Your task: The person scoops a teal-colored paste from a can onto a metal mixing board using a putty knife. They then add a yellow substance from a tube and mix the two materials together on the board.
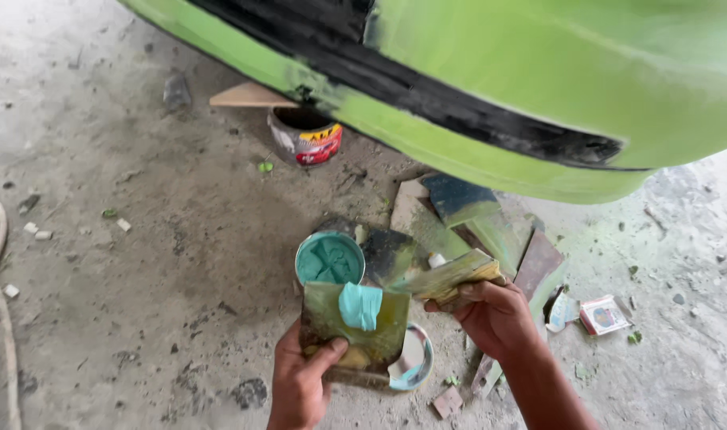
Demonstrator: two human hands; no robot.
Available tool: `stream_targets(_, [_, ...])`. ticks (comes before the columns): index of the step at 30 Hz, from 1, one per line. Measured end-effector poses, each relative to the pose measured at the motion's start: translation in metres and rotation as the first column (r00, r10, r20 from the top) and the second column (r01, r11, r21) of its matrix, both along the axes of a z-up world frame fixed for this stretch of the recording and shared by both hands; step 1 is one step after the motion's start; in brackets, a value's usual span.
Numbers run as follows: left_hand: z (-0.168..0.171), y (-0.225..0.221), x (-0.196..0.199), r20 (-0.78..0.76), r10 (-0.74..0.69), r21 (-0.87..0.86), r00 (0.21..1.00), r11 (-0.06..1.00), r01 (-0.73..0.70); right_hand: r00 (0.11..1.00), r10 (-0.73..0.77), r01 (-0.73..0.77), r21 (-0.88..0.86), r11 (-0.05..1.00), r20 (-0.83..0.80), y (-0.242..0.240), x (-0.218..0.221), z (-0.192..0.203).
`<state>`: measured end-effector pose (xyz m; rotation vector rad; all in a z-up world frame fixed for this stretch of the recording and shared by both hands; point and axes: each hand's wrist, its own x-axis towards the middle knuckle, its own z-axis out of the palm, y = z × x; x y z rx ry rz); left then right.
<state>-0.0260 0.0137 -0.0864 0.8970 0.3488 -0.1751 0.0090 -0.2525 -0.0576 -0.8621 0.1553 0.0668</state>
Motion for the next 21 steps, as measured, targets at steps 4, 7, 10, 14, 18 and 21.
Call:
stream_targets(4, [0.002, 0.007, 0.003, 0.290, 0.049, -0.170, 0.956, 0.985, 0.001, 1.000, -0.028, 0.028, -0.157, 0.987, 0.001, 0.000, -0.001, -0.001])
stream_targets(7, [0.001, 0.006, 0.005, 0.296, -0.048, -0.073, 0.954, 0.995, 0.073, 0.995, -0.045, 0.054, -0.104, 0.993, 0.090, 0.007, -0.002, 0.017])
stream_targets(10, [-0.014, 0.000, 0.001, 0.265, 0.023, -0.115, 0.964, 0.993, 0.008, 0.987, 0.037, -0.002, -0.217, 0.976, 0.157, 0.009, -0.010, 0.014])
stream_targets(14, [-0.021, -0.003, 0.004, 0.294, 0.015, -0.111, 0.956, 0.994, 0.019, 0.977, 0.019, 0.036, -0.251, 0.967, 0.213, 0.013, -0.011, 0.027])
stream_targets(18, [-0.005, -0.004, 0.004, 0.377, 0.004, -0.088, 0.926, 0.996, 0.032, 0.972, 0.139, 0.016, -0.637, 0.771, 0.192, 0.014, -0.017, 0.021])
stream_targets(21, [0.013, -0.001, 0.006, 0.380, 0.028, -0.107, 0.924, 0.994, 0.014, 0.881, 0.395, 0.095, -0.914, 0.394, 0.262, 0.033, -0.016, 0.042])
